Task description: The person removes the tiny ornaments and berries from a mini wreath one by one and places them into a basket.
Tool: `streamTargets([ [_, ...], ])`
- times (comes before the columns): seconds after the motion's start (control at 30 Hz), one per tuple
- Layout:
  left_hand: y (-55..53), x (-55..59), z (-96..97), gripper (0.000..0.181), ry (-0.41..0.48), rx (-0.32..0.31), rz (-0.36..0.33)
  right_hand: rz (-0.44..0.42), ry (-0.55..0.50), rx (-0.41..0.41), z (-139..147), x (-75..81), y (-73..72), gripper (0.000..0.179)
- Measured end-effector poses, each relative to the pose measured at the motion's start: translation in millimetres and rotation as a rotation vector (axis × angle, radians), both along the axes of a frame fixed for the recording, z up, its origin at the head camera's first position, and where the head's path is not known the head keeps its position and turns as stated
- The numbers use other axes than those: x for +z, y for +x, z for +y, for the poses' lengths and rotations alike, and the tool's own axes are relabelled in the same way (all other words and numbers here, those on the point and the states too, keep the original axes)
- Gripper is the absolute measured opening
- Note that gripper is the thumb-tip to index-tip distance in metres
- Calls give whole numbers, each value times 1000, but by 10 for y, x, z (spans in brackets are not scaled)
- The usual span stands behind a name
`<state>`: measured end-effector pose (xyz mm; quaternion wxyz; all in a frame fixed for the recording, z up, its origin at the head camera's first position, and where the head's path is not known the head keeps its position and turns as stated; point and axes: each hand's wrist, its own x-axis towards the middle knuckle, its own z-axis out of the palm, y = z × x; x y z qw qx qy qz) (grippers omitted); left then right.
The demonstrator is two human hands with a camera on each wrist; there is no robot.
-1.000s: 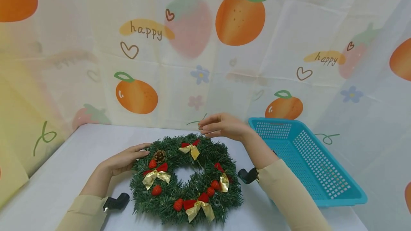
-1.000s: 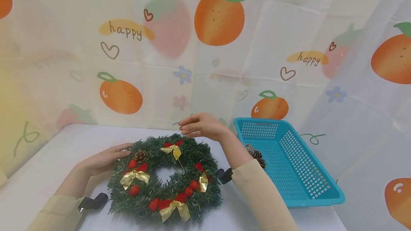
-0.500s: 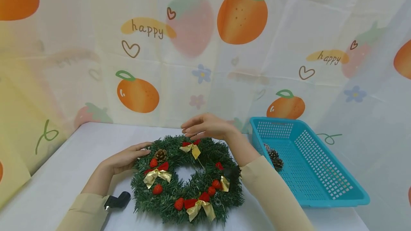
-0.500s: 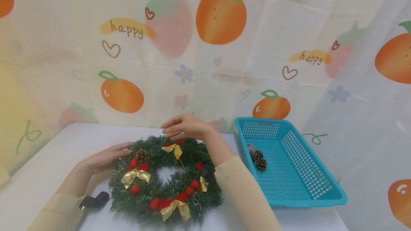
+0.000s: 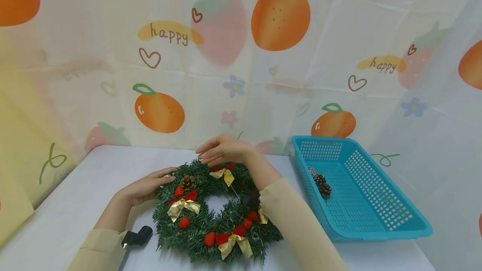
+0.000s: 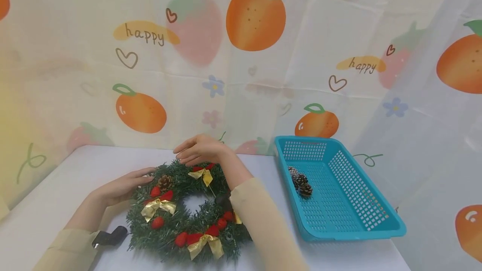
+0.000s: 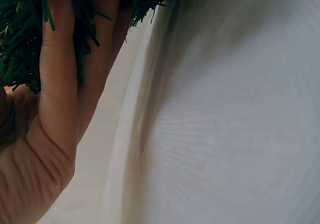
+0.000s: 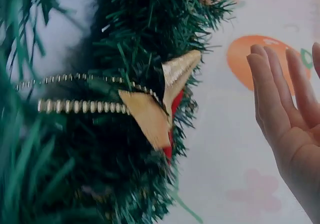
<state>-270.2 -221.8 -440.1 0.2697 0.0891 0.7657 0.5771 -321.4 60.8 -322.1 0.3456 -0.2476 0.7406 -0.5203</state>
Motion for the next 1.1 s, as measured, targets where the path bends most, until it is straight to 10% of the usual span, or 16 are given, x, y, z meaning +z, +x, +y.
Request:
streamTargets([
  [1.1,14,10,16,74,13,10,-12,-103,181,95,-347,-346,-14,37],
])
